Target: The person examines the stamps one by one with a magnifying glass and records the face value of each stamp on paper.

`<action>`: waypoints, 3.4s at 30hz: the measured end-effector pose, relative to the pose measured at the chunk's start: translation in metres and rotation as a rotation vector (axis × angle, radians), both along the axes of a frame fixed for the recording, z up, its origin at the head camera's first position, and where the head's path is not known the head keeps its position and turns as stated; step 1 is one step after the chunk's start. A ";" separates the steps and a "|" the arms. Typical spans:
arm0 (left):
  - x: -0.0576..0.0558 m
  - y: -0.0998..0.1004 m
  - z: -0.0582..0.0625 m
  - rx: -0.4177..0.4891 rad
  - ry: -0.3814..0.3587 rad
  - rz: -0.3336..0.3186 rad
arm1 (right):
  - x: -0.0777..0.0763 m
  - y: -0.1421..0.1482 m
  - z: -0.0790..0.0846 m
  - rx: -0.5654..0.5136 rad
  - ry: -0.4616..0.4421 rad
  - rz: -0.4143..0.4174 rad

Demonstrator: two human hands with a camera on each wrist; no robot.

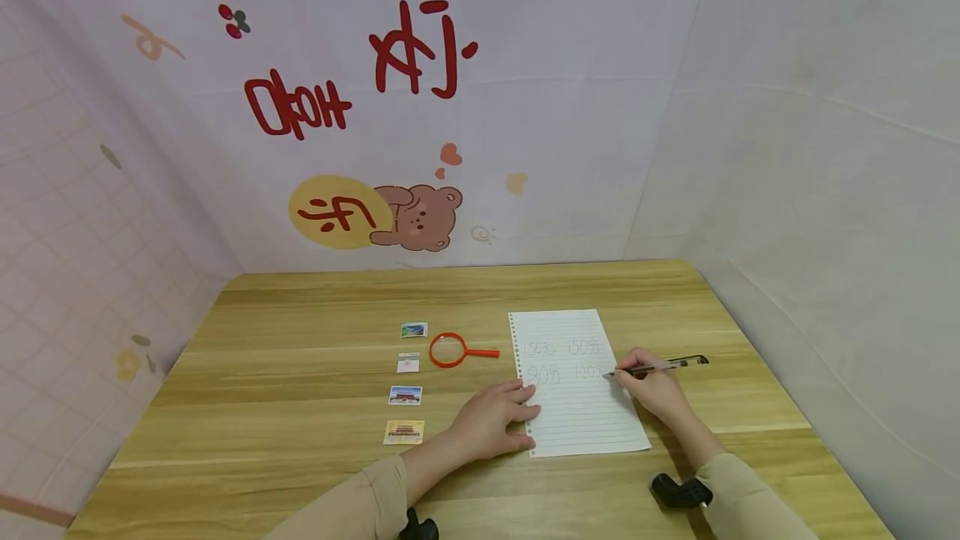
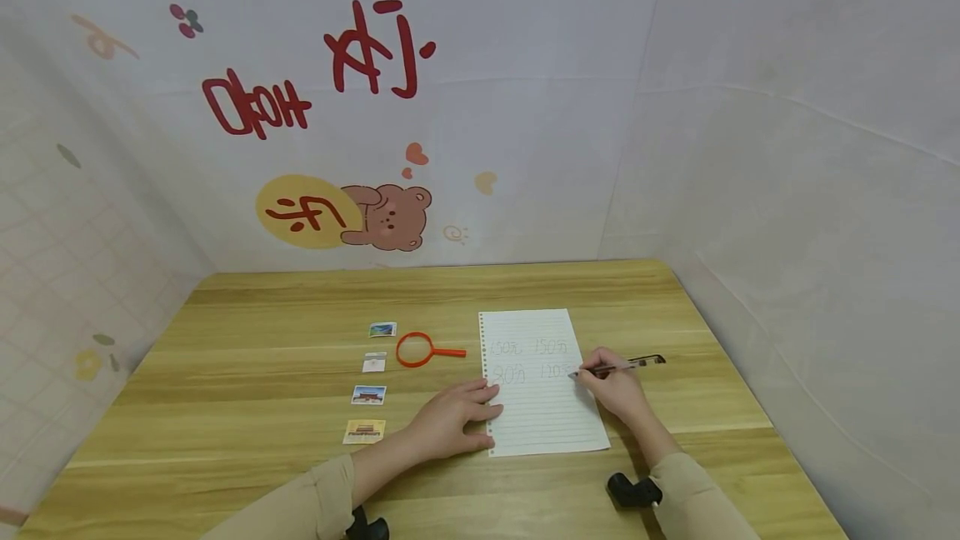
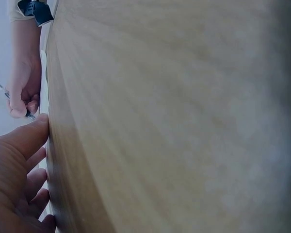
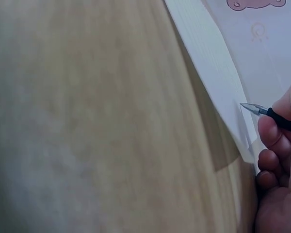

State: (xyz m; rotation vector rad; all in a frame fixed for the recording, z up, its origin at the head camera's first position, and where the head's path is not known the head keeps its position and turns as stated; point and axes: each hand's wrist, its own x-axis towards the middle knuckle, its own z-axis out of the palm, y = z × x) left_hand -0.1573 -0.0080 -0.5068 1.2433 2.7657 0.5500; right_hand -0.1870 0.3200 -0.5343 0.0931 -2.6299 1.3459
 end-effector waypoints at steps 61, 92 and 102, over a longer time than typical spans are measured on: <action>0.002 -0.002 0.000 -0.017 0.041 -0.022 | 0.001 0.013 -0.004 -0.320 0.117 0.116; 0.008 -0.069 0.029 0.205 0.017 0.066 | 0.006 0.038 0.012 -0.741 -0.070 0.314; 0.008 -0.111 0.027 0.304 0.005 0.167 | 0.003 0.046 0.012 -0.682 -0.082 0.161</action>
